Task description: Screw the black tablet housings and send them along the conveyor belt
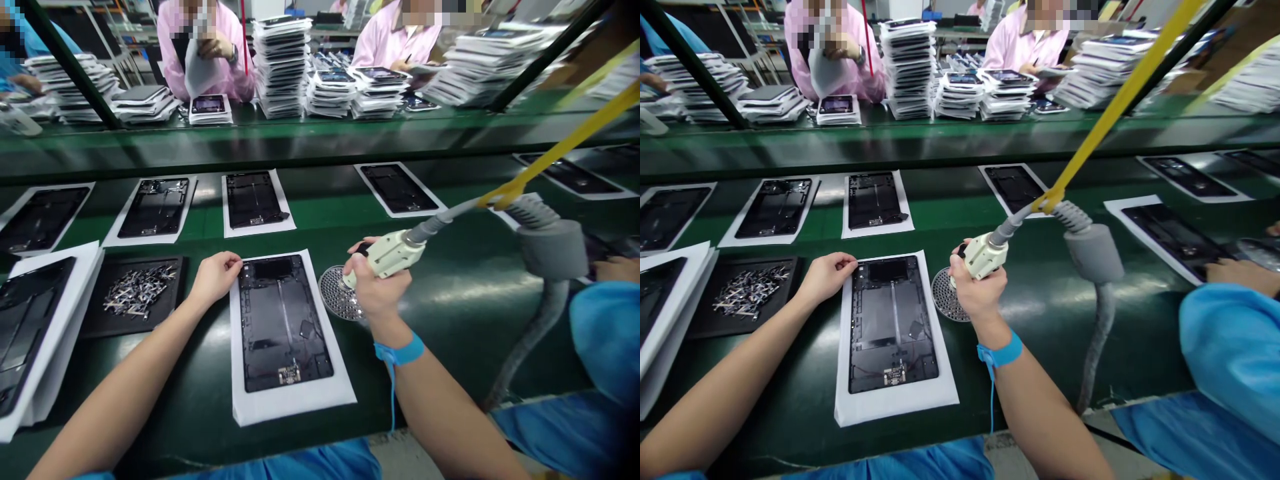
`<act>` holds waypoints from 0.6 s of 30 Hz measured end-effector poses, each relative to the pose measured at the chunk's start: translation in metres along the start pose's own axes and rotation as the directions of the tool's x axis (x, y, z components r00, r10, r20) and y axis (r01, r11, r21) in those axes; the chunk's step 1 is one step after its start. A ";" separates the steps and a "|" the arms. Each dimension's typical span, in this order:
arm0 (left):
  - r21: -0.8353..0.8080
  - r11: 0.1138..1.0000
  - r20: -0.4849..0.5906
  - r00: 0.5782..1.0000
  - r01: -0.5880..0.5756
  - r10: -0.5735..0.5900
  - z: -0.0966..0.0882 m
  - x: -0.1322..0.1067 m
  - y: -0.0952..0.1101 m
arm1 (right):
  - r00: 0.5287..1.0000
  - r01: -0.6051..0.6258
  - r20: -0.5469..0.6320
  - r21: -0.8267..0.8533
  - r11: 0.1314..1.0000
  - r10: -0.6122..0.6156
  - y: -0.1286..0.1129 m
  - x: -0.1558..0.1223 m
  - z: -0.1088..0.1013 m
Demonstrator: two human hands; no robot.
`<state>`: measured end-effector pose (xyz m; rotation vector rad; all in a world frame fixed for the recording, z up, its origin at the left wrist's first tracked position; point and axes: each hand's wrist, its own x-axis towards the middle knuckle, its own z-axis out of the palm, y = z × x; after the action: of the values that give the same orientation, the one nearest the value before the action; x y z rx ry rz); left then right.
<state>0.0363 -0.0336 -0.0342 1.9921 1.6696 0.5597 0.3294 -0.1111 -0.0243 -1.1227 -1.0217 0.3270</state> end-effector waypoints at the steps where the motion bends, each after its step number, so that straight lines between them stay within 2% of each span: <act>1: -0.007 1.000 0.023 1.000 0.010 -0.010 -0.002 0.002 0.000 | 1.000 0.002 0.001 -0.006 1.000 -0.002 -0.001 0.000 -0.001; 4: -0.046 0.998 0.118 0.992 0.039 -0.034 -0.007 0.011 0.000 | 1.000 0.004 -0.012 0.005 1.000 -0.004 -0.008 0.001 0.001; 7: -0.074 0.996 0.191 0.981 0.050 -0.035 -0.011 0.017 0.001 | 1.000 -0.012 0.007 0.101 0.995 0.011 -0.024 -0.001 0.019; 12: -0.126 0.992 0.230 0.973 0.032 -0.002 -0.010 0.017 0.000 | 0.969 -0.065 0.249 0.277 0.959 -0.006 -0.045 -0.020 0.088; 15: -0.170 0.986 0.258 0.965 0.001 0.043 -0.008 0.017 -0.003 | 0.939 -0.084 0.344 0.296 0.952 -0.024 -0.037 -0.030 0.131; 18: -0.192 0.981 0.273 0.961 0.008 0.046 -0.007 0.019 -0.006 | 0.920 -0.094 0.391 0.283 0.955 -0.025 -0.020 -0.035 0.158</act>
<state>0.0307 -0.0131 -0.0326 1.8527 1.3758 0.4090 0.1781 -0.0507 -0.0148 -0.8167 -1.2556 0.7333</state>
